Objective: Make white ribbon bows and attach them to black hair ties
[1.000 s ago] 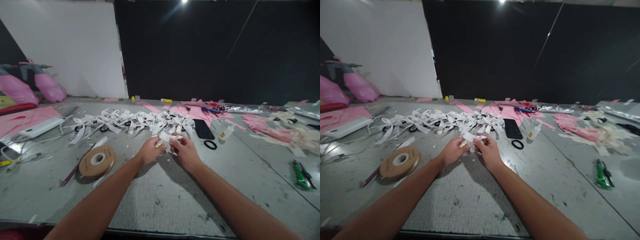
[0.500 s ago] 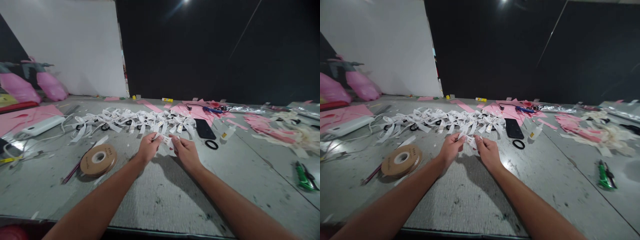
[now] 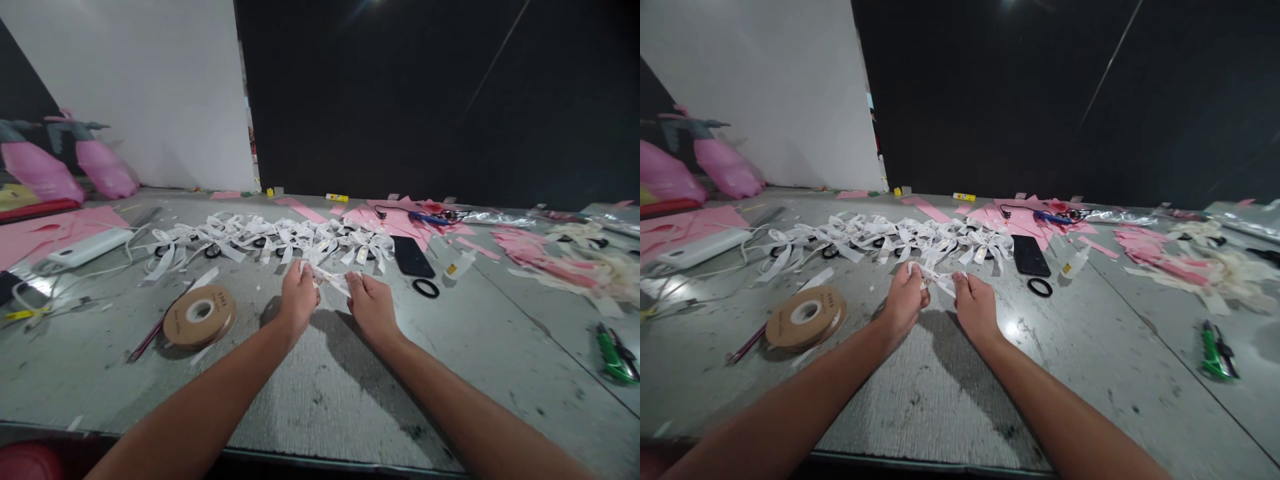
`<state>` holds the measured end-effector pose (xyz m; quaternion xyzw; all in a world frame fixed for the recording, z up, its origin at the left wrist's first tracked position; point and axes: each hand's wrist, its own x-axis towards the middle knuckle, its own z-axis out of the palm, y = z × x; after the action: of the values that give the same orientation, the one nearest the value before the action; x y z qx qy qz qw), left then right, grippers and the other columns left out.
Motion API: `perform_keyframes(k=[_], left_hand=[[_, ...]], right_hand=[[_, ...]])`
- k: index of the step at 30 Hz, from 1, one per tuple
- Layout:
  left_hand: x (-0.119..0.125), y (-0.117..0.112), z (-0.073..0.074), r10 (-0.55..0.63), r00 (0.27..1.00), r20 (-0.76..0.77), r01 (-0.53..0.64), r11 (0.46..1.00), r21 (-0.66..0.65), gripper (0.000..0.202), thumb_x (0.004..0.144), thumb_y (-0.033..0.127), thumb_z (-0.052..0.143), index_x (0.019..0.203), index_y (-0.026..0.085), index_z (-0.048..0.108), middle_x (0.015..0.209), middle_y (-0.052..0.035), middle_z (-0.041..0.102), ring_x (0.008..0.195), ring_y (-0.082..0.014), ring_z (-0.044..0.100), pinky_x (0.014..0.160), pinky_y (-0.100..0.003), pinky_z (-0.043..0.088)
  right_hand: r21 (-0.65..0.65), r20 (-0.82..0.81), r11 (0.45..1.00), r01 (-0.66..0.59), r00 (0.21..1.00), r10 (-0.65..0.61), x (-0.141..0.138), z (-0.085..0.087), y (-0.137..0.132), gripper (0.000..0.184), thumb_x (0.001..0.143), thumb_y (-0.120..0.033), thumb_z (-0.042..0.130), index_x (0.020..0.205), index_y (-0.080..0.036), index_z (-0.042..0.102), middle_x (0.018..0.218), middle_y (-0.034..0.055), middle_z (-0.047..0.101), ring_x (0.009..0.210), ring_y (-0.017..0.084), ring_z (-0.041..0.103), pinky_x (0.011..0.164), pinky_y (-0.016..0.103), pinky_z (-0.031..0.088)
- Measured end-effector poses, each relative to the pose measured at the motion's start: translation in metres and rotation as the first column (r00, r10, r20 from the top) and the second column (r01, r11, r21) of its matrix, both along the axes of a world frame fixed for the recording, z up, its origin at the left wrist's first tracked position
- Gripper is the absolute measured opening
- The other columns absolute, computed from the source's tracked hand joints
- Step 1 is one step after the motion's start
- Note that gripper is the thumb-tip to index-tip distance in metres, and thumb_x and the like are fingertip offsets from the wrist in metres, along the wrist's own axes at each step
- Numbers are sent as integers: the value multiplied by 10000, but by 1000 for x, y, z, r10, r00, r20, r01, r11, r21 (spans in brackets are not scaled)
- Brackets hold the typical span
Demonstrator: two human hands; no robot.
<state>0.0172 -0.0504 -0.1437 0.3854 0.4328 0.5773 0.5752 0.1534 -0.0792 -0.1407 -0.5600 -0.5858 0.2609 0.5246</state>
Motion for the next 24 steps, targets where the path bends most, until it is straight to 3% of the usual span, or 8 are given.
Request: perform_keyframes(k=[2,4,8,11,13,19,24], left_hand=[[0,-1,1,-30,999,42,29,999,24,413,843,612,598,818,239,424,518,118,352,333,-36,259,382,-193,186],[-3,-1,2,-142,989,45,140,988,63,459,779,640,658,868,229,473,498,124,378,325,-42,297,373,-193,224],[-10,1,3,-272,962,-3,271,957,99,539,629,502,835,968,141,621,599,23,610,515,-102,555,536,-234,445],[-10,0,6,-237,969,74,230,969,95,441,596,408,867,857,113,669,689,-13,657,610,-101,584,633,-242,477],[-9,0,8,-211,967,143,198,975,97,394,582,377,875,797,117,672,683,4,639,598,-82,557,623,-230,466],[-10,4,9,-113,958,264,98,993,70,354,569,322,887,737,131,640,694,16,633,599,-73,543,617,-226,462],[-12,4,9,-158,958,239,145,987,72,363,561,313,887,744,125,636,694,15,630,596,-75,545,613,-229,465]], right_hand=[[6,-23,1000,1,1000,-1,2,-1,1,532,928,-620,490,581,-216,492,482,2,487,467,167,454,453,274,315],[11,-45,1000,-9,999,10,6,-3,2,526,921,-633,503,613,-207,528,495,-3,481,478,165,461,452,268,326],[9,-87,994,-108,990,109,8,-2,3,453,923,-602,534,829,-175,652,539,-18,500,469,152,467,442,261,354],[15,-186,976,-219,958,218,4,2,1,422,890,-535,619,1109,-175,603,588,-43,532,461,144,492,438,251,385],[28,-232,967,-253,939,253,2,4,0,475,858,-498,670,1185,-184,531,577,-68,519,453,143,497,434,245,393],[19,-262,961,-277,926,273,3,3,0,511,837,-464,695,1207,-186,478,531,-93,493,428,142,469,427,241,377],[-7,-178,969,-247,954,242,8,-2,5,445,810,-445,706,1126,-165,564,636,-38,551,532,156,510,495,263,401]])
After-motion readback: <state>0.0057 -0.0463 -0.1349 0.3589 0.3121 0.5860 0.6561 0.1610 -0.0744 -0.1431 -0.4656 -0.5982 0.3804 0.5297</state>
